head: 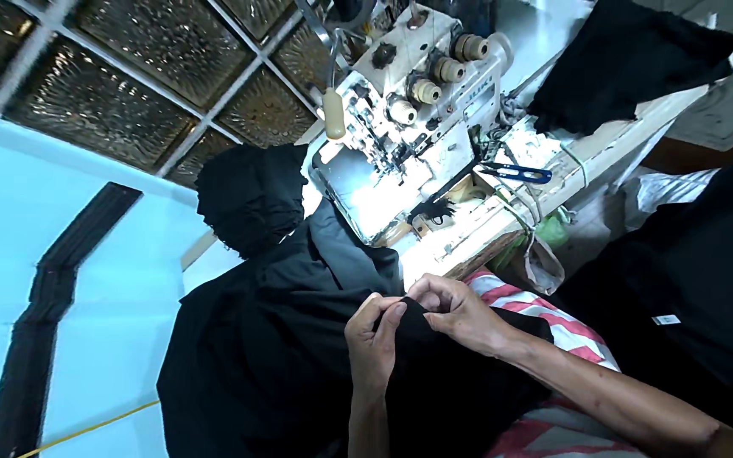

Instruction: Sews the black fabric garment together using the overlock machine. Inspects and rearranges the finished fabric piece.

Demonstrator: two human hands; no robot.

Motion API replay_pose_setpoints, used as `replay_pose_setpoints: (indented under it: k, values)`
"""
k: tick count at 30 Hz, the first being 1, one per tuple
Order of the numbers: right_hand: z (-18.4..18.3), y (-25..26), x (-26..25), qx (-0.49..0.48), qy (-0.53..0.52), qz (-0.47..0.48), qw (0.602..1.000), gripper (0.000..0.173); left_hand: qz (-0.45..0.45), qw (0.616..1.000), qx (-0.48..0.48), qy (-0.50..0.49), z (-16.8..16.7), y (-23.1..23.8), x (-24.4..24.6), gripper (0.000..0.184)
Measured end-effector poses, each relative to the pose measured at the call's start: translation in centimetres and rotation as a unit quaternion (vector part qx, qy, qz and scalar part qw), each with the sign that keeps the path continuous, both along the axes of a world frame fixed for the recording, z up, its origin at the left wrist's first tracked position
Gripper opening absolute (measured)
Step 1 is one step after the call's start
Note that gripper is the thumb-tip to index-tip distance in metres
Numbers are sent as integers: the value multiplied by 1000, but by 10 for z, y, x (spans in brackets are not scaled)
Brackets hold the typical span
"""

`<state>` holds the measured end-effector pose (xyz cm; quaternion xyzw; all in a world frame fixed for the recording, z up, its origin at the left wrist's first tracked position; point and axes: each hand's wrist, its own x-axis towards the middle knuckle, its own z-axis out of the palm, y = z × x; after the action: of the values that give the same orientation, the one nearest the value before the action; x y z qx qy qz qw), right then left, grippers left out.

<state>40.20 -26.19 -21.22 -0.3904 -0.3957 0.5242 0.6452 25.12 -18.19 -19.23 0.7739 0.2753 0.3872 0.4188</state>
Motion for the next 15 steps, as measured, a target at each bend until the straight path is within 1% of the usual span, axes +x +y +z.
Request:
replay_pose_setpoints:
  k: [1, 3, 4, 5, 7, 8, 11, 15]
  values:
    - [-1, 0, -3, 17, -17, -16, 1000, 20, 12, 1000, -1, -11, 0, -1, 0, 17]
    - [-9, 2, -8, 102, -75, -59, 990, 9, 43, 998, 27, -24, 3, -3, -1, 17]
    - [-13, 4, -9, 153, -113, -76, 979, 14, 61, 996, 51, -28, 6, -2, -1, 17]
    - [-16, 6, -9, 190, -157, -87, 965, 27, 80, 993, 74, -33, 12, 0, -1, 17]
    - [-20, 5, -8, 223, -240, -94, 940, 43, 120, 984, 125, -32, 29, 8, -3, 18]
    - [-24, 3, -8, 222, -267, -94, 933, 43, 140, 978, 152, -30, 38, 14, -4, 19]
    - [-35, -4, -5, 193, -289, -110, 931, 25, 181, 958, 224, -22, 61, 34, -6, 22]
    - [-44, -12, 1, 143, -259, -140, 945, 18, 210, 947, 239, -34, 69, 53, 3, 18]
